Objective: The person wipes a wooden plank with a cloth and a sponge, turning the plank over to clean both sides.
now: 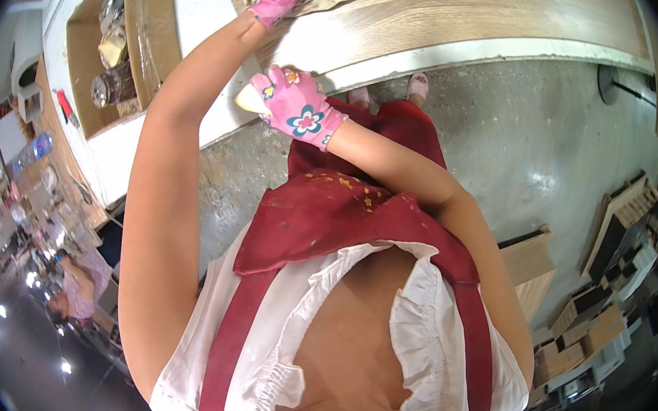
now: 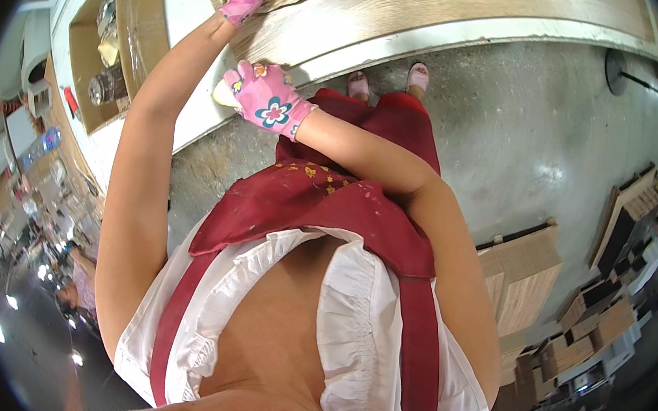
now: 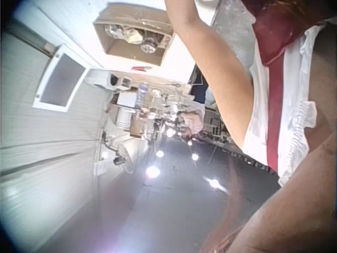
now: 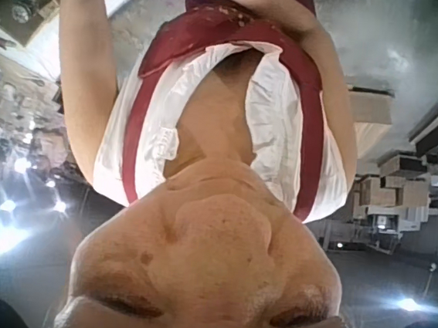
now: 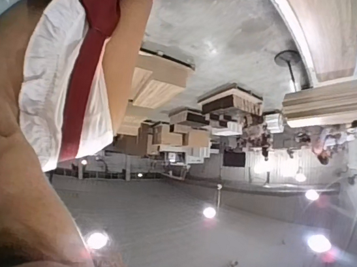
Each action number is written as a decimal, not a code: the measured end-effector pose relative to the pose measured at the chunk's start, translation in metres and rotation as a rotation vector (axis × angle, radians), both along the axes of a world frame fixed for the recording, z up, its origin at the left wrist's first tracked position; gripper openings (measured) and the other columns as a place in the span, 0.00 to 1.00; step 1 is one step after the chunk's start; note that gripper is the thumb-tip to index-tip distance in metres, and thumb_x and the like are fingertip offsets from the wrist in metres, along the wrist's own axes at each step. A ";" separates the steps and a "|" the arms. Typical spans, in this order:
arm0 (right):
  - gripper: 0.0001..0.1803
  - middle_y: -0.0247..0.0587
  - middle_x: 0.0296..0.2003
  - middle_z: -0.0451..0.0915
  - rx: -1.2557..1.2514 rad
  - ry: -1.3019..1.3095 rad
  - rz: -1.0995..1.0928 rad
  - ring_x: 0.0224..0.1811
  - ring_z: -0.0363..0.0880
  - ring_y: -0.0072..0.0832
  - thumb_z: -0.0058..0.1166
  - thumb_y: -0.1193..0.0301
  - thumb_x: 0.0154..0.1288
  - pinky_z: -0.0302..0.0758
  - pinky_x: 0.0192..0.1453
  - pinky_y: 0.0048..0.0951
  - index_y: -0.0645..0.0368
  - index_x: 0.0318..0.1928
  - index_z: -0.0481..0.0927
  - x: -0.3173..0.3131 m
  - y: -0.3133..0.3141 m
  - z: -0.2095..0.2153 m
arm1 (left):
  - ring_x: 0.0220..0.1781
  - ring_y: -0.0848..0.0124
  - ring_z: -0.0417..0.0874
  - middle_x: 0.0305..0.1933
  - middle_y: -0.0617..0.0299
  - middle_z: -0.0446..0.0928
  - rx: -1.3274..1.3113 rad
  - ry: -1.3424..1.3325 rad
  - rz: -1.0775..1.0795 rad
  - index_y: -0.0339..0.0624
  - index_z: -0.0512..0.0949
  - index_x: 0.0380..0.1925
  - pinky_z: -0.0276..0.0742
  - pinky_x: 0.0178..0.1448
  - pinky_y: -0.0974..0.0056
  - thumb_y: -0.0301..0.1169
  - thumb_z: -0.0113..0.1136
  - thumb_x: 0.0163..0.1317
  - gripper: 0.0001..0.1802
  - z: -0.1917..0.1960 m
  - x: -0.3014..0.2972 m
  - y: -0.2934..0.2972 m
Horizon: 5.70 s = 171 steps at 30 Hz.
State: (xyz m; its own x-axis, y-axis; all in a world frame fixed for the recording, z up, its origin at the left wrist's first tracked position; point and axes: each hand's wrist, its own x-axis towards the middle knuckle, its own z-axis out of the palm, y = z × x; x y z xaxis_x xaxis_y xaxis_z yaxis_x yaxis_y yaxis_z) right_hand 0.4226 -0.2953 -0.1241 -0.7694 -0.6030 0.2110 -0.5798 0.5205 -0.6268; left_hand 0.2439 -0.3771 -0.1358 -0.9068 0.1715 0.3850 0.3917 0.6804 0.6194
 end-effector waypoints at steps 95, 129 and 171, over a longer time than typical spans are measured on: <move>0.25 0.45 0.43 0.77 -0.627 -0.231 -1.035 0.40 0.79 0.27 0.60 0.73 0.60 0.79 0.38 0.21 0.69 0.55 0.69 -0.313 0.476 -0.035 | 0.62 0.53 0.72 0.61 0.68 0.73 -0.071 -0.084 -0.921 0.50 0.80 0.43 0.65 0.68 0.49 0.19 0.61 0.41 0.24 -0.025 -0.050 0.286; 0.31 0.41 0.48 0.74 -0.945 -0.165 -0.737 0.49 0.75 0.30 0.47 0.83 0.56 0.77 0.52 0.29 0.62 0.63 0.63 -0.322 0.536 -0.090 | 0.60 0.64 0.72 0.61 0.53 0.71 0.615 -0.475 0.689 0.36 0.70 0.57 0.70 0.63 0.61 0.25 0.59 0.57 0.26 0.024 0.171 0.074; 0.36 0.41 0.43 0.78 -0.488 -0.018 -0.820 0.44 0.78 0.43 0.60 0.45 0.46 0.71 0.48 0.42 0.52 0.52 0.72 -0.302 0.585 -0.030 | 0.71 0.54 0.60 0.70 0.48 0.59 -0.343 -0.047 -0.678 0.40 0.64 0.64 0.51 0.74 0.55 0.23 0.58 0.50 0.36 0.010 -0.340 0.543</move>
